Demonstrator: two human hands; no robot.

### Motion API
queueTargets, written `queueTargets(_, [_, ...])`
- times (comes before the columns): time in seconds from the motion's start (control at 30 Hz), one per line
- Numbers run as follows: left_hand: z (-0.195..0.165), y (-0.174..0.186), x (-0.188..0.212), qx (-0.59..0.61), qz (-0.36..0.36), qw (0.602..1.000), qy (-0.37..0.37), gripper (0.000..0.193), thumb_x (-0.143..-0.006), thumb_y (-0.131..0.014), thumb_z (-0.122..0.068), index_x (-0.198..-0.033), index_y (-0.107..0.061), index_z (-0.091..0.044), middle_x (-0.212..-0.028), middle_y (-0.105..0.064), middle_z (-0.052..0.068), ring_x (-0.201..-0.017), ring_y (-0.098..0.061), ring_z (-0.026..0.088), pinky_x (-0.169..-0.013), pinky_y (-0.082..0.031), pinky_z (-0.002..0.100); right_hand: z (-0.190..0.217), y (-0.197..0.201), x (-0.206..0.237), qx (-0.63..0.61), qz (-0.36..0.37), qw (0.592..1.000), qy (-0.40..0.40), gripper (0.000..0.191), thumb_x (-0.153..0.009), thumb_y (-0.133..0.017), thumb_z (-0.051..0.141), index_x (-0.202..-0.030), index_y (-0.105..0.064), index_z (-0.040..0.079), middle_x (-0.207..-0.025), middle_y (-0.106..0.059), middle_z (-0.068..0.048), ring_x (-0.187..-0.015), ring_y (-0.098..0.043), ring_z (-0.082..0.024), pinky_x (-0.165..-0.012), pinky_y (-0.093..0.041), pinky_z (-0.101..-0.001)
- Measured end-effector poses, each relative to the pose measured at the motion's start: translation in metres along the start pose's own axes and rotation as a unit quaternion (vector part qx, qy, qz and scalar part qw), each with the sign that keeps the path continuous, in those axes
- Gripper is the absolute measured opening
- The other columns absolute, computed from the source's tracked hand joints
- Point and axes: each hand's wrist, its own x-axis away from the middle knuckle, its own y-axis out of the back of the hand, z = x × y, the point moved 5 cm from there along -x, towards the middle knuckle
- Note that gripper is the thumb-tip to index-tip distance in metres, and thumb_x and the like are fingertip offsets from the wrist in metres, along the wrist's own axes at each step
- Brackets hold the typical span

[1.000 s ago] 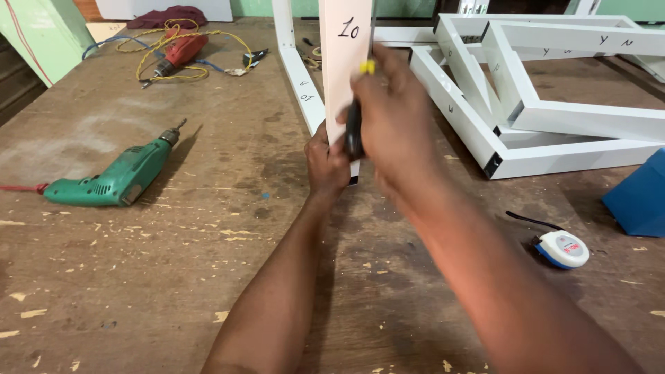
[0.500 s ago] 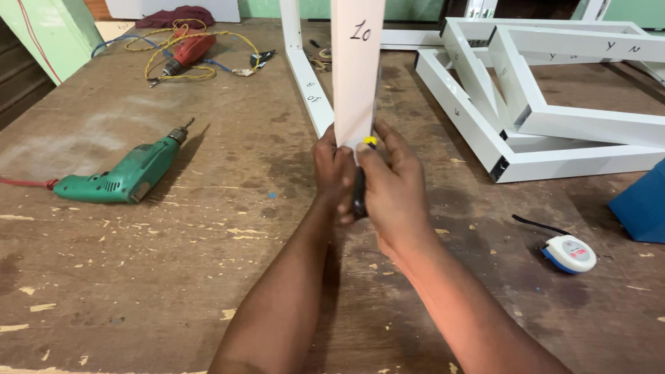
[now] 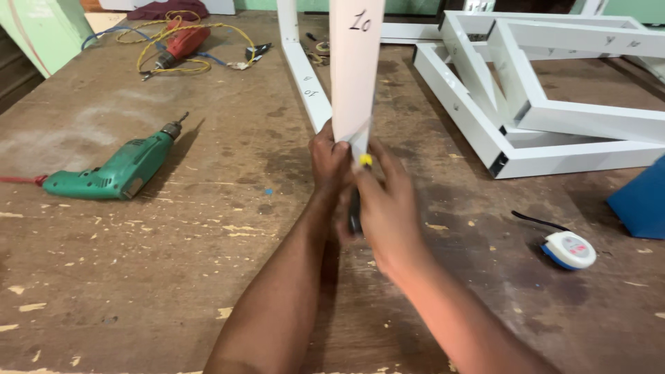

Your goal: The person measures the dimensions of a white rectangular frame using a tape measure and marks the corners with a pen. They then use a utility knife to carefully cut and trim the black corner caps on the frame pieces.

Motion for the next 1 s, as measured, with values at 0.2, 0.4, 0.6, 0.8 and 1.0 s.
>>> queueTargets(0.2, [-0.011, 0.003, 0.008, -0.017, -0.012, 0.993, -0.120, 0.055, -0.083, -0.048, -0.017, -0.130, -0.064, 0.008, -0.101, -0.076, 0.022, -0.092, -0.075, 0.029, -0.087, -0.058, 0.039, -0.023, -0.004, 0.054, -0.013, -0.027, 0.995, -0.091, 0.063, -0.095, -0.051, 0.014, -0.156, -0.037, 0.013, -0.057, -0.059, -0.008, -0.035, -0.055, -0.017, -0.028, -0.044, -0.0337])
queueTargets(0.4, [-0.026, -0.001, 0.010, 0.030, 0.001, 1.000, 0.001, 0.051, -0.079, -0.043, -0.012, -0.119, -0.068, 0.007, -0.092, -0.076, 0.024, -0.080, -0.073, 0.030, -0.072, -0.061, 0.041, -0.016, 0.002, 0.009, 0.017, -0.017, 0.996, -0.091, 0.054, -0.100, -0.049, 0.015, -0.153, -0.041, 0.008, -0.061, -0.060, -0.007, -0.038, -0.057, -0.017, -0.031, -0.047, -0.0323])
queueTargets(0.6, [-0.035, 0.004, 0.017, -0.052, -0.032, 0.991, -0.117, 0.043, -0.087, -0.051, -0.014, -0.120, -0.068, 0.007, -0.090, -0.074, 0.025, -0.083, -0.075, 0.032, -0.078, -0.057, 0.040, -0.048, 0.014, 0.058, 0.025, -0.020, 0.987, -0.159, 0.061, -0.097, -0.051, 0.016, -0.157, -0.035, 0.016, -0.064, -0.062, -0.008, -0.038, -0.057, -0.019, -0.030, -0.045, -0.0352])
queueTargets(0.8, [-0.024, 0.004, 0.014, -0.060, -0.042, 0.994, -0.085, 0.052, -0.073, -0.050, -0.013, -0.118, -0.069, 0.006, -0.088, -0.075, 0.024, -0.081, -0.075, 0.034, -0.078, -0.059, 0.042, -0.037, 0.012, 0.015, 0.012, 0.000, 0.994, -0.110, 0.055, -0.101, -0.050, 0.015, -0.154, -0.038, 0.005, -0.065, -0.059, -0.007, -0.040, -0.058, -0.017, -0.032, -0.048, -0.0323])
queueTargets(1.0, [-0.020, 0.004, 0.017, -0.051, -0.034, 0.988, -0.143, 0.041, -0.090, -0.057, -0.019, -0.121, -0.066, 0.006, -0.087, -0.076, 0.021, -0.082, -0.076, 0.031, -0.076, -0.058, 0.041, -0.045, 0.021, 0.054, 0.023, 0.002, 0.985, -0.169, 0.053, -0.096, -0.050, 0.012, -0.148, -0.037, 0.009, -0.064, -0.062, -0.008, -0.040, -0.059, -0.020, -0.031, -0.047, -0.0352])
